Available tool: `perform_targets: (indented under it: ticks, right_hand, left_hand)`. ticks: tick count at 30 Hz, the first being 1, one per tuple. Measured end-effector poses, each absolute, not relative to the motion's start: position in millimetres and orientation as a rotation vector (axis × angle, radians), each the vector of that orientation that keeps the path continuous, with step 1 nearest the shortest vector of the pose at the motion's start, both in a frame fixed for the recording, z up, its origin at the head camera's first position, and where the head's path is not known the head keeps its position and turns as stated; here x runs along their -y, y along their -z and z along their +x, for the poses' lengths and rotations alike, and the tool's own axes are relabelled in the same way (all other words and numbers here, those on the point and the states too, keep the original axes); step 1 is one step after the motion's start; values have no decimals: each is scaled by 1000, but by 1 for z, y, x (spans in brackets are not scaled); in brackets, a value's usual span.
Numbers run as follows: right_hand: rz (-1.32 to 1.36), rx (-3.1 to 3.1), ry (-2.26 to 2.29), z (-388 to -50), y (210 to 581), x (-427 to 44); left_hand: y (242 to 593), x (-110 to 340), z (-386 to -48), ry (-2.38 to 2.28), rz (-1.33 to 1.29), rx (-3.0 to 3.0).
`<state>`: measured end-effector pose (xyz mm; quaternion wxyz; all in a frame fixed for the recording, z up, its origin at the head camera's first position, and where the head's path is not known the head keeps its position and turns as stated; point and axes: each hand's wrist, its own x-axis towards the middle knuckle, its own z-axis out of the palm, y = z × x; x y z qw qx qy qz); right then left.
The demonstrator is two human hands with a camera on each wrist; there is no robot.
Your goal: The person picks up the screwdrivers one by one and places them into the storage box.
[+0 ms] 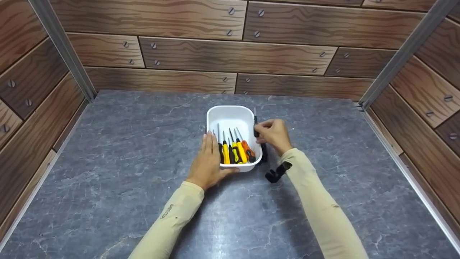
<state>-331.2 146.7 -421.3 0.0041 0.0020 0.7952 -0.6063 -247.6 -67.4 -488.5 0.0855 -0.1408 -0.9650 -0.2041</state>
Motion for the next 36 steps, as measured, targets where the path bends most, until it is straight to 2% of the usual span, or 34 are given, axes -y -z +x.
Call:
perform_targets:
  ticks: [16,36]
  right_hand:
    - [-78,-2514,1506,-323,436,-88]
    - [-179,-2726,1073,-316,454,-73]
  left_hand:
    - [486,68,-248,600,-435,2838]
    - [491,70,-247,625,-464,2789]
